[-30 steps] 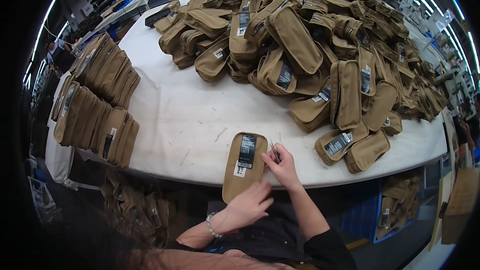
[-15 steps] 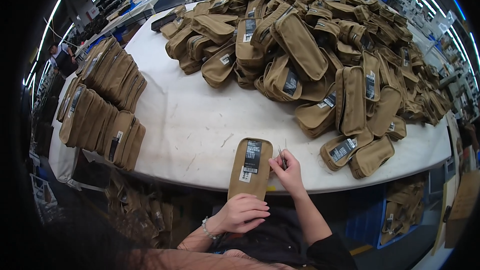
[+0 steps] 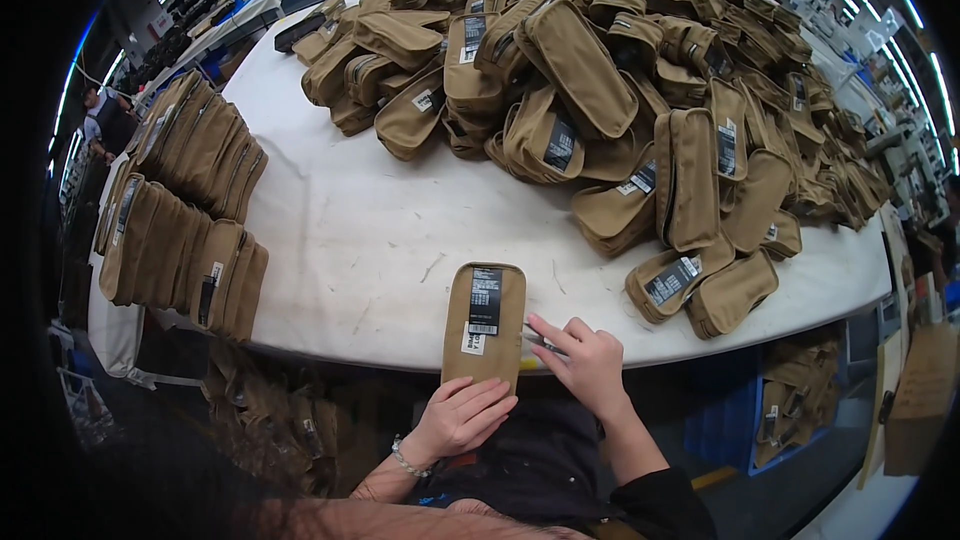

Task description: Using a small clipper tool to trim excess threads and finish brown textile pouches at a workshop table.

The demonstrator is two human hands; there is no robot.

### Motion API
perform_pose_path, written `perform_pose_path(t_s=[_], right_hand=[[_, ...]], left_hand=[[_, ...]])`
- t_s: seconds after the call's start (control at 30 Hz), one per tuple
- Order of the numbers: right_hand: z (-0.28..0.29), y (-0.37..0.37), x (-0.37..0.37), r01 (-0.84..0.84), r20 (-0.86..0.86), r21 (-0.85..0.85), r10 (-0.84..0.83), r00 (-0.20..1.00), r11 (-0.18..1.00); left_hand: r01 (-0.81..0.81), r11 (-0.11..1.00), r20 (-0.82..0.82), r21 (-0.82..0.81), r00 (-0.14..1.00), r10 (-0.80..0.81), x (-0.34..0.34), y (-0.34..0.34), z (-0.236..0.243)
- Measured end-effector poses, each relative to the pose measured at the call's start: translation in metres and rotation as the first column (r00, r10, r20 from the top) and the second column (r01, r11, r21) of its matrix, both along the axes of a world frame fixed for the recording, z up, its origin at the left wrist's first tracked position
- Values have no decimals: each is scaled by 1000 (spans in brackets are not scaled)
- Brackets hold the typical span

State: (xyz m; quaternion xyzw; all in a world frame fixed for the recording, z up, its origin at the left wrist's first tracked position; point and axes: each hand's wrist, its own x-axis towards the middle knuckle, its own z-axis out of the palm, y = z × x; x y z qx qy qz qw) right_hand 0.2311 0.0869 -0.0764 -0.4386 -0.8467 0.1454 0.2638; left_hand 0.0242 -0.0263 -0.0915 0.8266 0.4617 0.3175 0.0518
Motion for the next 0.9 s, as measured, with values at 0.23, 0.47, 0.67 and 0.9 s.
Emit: perform_pose_path(t_s=[0.23, 0.47, 0.67, 0.9], right_hand=[[3, -2, 1, -34, 92, 106, 24, 995, 994], [-10, 9, 1, -112, -147, -36, 106, 983, 993], [-19, 11, 1, -142, -242, -76, 120, 963, 987], [-8, 15, 2, -129, -173, -81, 114, 978, 988]], left_hand=[[-8, 1000, -160, 15, 987, 10, 0, 1, 2], [-15, 999, -133, 34, 991, 19, 0, 2, -2], [-20, 999, -113, 39, 993, 24, -1, 1, -4], [-13, 999, -104, 44, 994, 18, -2, 2, -5]])
